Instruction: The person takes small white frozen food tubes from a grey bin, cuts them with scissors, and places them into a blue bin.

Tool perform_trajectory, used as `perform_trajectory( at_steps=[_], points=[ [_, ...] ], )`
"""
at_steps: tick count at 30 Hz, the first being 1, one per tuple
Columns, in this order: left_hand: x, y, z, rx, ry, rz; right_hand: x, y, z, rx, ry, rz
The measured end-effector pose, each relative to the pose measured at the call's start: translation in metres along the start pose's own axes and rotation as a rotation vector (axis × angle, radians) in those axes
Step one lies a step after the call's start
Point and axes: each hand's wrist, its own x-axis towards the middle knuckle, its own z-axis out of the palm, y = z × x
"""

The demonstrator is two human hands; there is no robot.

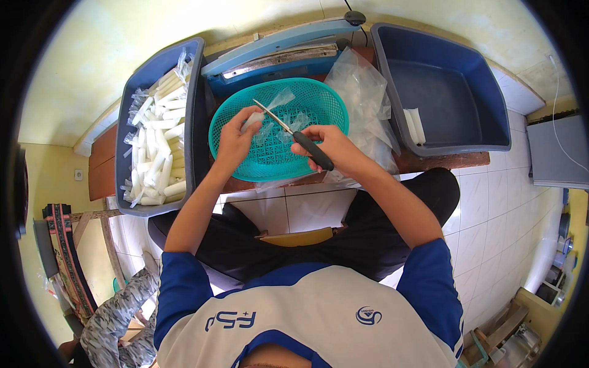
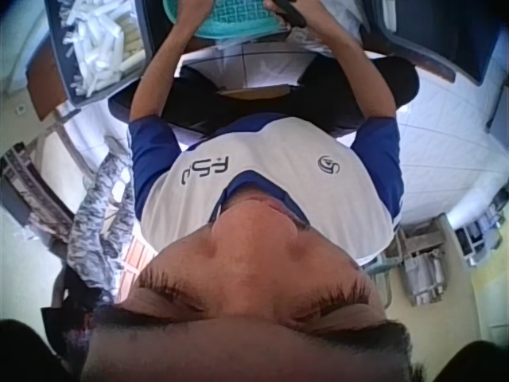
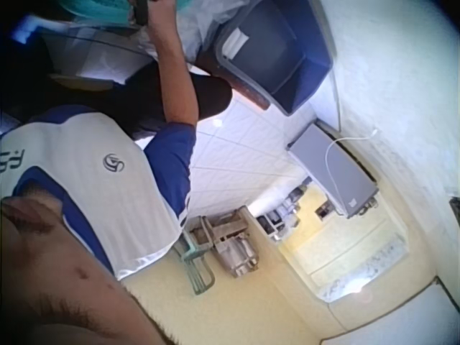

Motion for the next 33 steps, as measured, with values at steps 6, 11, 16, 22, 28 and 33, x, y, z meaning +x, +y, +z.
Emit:
perform_trajectory(
  at_steps=[6,11,16,22,28,33],
  points=[
    [0.001,0.0,-0.002,-0.004,-0.002,-0.007,0.002,-0.001,0.0,0.01,0.012,0.039],
    [0.003,0.005,-0.005,0.007,-0.017,-0.049,0.002,-0.007,0.002,0.021,0.024,0.076],
    [0.004,0.004,-0.006,0.03,-0.013,-0.065,0.003,-0.006,0.001,0.03,0.019,0.07],
    [0.009,0.0,-0.013,0.064,-0.026,-0.078,0.006,-0.019,0.004,0.029,0.024,0.119],
    [0.012,-0.003,-0.016,0.03,-0.011,-0.106,0.008,-0.028,0.005,0.044,0.034,0.156],
    [0.013,-0.006,-0.015,0.021,-0.009,-0.131,0.007,-0.032,0.004,0.015,0.033,0.146]
  ],
)
